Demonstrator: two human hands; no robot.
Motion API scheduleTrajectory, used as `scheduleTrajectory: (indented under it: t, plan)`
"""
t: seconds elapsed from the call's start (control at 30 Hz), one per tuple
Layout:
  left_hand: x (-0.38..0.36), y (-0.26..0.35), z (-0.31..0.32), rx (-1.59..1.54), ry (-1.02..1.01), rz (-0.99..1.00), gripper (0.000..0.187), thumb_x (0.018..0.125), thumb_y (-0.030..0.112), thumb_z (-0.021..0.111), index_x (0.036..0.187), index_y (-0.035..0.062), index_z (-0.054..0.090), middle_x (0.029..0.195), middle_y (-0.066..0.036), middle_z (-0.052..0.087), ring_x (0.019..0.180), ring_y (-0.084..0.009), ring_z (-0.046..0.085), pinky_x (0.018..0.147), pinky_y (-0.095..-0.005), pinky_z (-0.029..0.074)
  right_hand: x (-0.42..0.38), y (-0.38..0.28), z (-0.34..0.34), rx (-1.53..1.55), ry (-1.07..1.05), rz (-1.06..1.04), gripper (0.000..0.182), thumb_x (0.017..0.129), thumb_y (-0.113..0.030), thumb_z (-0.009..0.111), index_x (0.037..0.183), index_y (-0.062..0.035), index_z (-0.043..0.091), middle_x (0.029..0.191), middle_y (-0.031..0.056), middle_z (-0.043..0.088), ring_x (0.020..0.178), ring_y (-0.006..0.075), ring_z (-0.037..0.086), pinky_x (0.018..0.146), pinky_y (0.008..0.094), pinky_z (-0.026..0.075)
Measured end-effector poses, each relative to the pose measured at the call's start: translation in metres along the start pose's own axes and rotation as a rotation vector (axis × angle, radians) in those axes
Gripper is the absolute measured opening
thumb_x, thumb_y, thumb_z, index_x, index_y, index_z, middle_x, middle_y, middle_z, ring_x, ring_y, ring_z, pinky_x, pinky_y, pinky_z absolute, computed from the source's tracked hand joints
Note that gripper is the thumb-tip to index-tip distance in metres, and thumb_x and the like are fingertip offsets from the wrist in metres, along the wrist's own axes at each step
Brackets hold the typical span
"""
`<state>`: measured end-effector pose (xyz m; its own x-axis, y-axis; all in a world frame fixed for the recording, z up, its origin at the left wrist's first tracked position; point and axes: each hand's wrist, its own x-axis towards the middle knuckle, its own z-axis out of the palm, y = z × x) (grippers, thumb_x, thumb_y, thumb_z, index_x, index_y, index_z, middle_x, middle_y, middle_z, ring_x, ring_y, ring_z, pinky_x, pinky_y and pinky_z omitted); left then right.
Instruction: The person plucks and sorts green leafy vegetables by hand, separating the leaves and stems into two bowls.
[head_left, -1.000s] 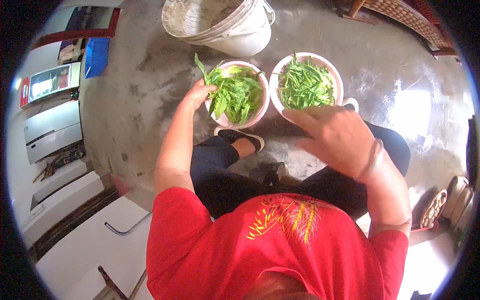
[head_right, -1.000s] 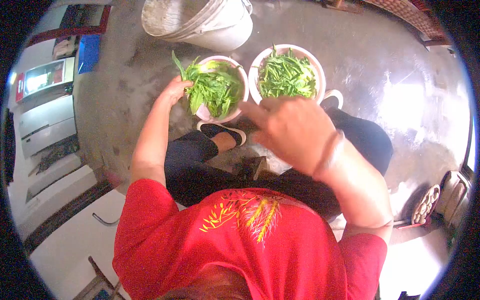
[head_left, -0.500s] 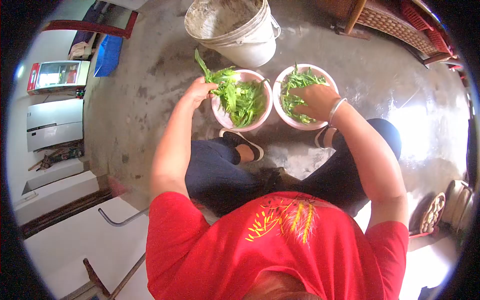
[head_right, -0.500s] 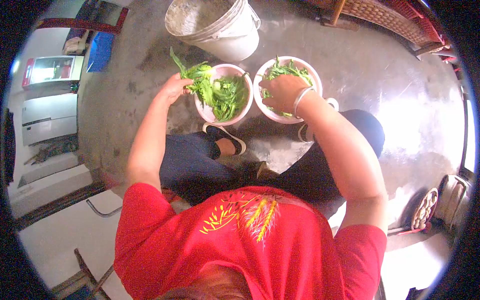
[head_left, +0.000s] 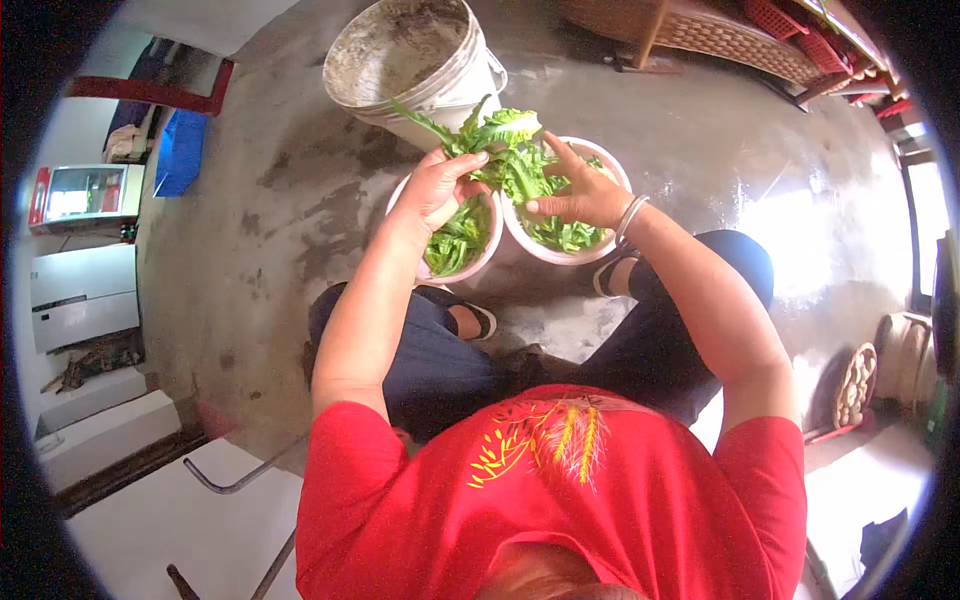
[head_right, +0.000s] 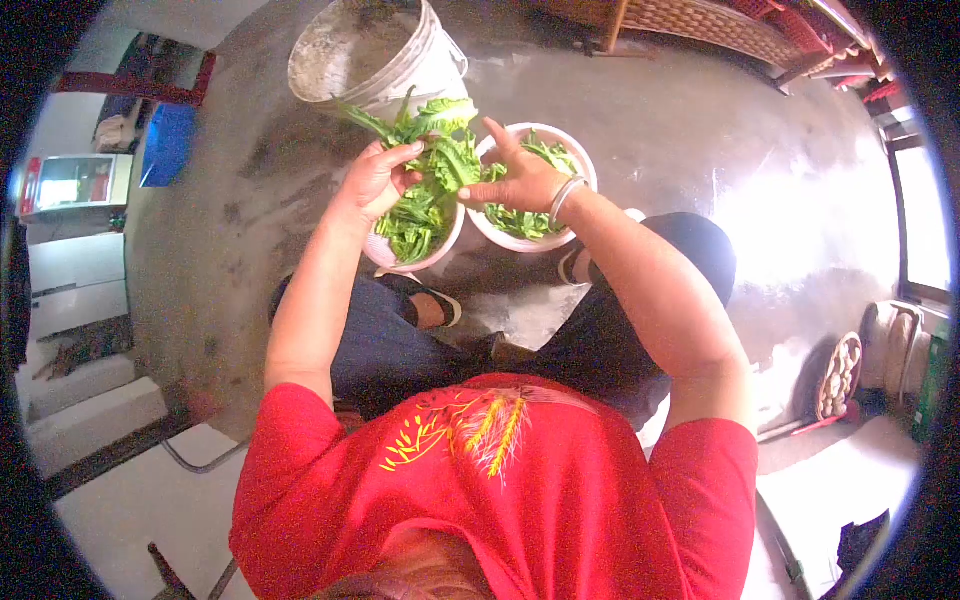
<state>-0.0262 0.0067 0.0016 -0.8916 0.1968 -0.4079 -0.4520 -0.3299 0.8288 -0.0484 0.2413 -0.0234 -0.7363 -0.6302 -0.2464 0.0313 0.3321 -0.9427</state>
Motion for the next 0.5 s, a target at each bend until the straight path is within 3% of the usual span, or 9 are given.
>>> scheduleTrajectory:
  t: [0.13,0.27,0.37,0.47,0.5]
  plan:
    - [0.008,-0.012,0.023,-0.030,-0.039,-0.047,0.021,0.082,0.007,0.059,0.103,0.0080,0.060,0.096,-0.001,0.063,0.081,-0.0086,0.059,0.061,-0.0219,0.051,-0.005,0.002,-0.007,0.006,0.197,-0.052,0.110,0.065,-0.038,0.078,0.142,-0.0148,0.003,0.128,0.0280,0.039,0.096,0.0272,0.059,0.062,0.0292,0.054]
    - [0.017,-0.024,0.029,-0.103,-0.054,-0.062,0.021,0.082,0.008,0.060,0.103,0.0071,0.059,0.093,-0.002,0.062,0.082,-0.0104,0.059,0.062,-0.0240,0.052,-0.002,0.009,-0.005,-0.333,0.323,-0.226,0.103,0.067,-0.023,0.077,0.142,-0.0112,0.008,0.121,0.0237,0.048,0.095,0.0257,0.059,0.080,0.0323,0.048]
    - [0.020,-0.026,0.029,-0.152,-0.042,-0.078,0.021,0.082,0.009,0.060,0.103,0.0070,0.059,0.094,-0.002,0.062,0.082,-0.0114,0.059,0.062,-0.0251,0.053,-0.004,-0.005,-0.013,-0.295,0.259,-0.045,0.095,0.067,-0.014,0.072,0.141,-0.0091,0.013,0.111,0.0205,0.056,0.094,0.0237,0.059,0.086,0.0319,0.044]
    - [0.020,-0.028,0.028,-0.180,-0.018,-0.069,0.022,0.082,0.011,0.061,0.104,0.0068,0.058,0.097,-0.003,0.062,0.084,-0.0127,0.060,0.062,-0.0258,0.053,-0.005,-0.007,-0.028,-0.281,0.232,0.028,0.091,0.068,-0.012,0.070,0.141,-0.0093,0.016,0.104,0.0187,0.060,0.093,0.0225,0.059,0.084,0.0318,0.045]
    - [0.020,-0.030,0.028,-0.185,-0.016,-0.072,0.023,0.083,0.012,0.061,0.104,0.0067,0.058,0.098,-0.003,0.062,0.084,-0.0131,0.060,0.062,-0.0259,0.053,-0.007,-0.003,-0.029,-0.255,0.266,-0.020,0.083,0.069,-0.012,0.068,0.139,-0.0085,0.023,0.101,0.0177,0.061,0.092,0.0218,0.059,0.083,0.0309,0.045]
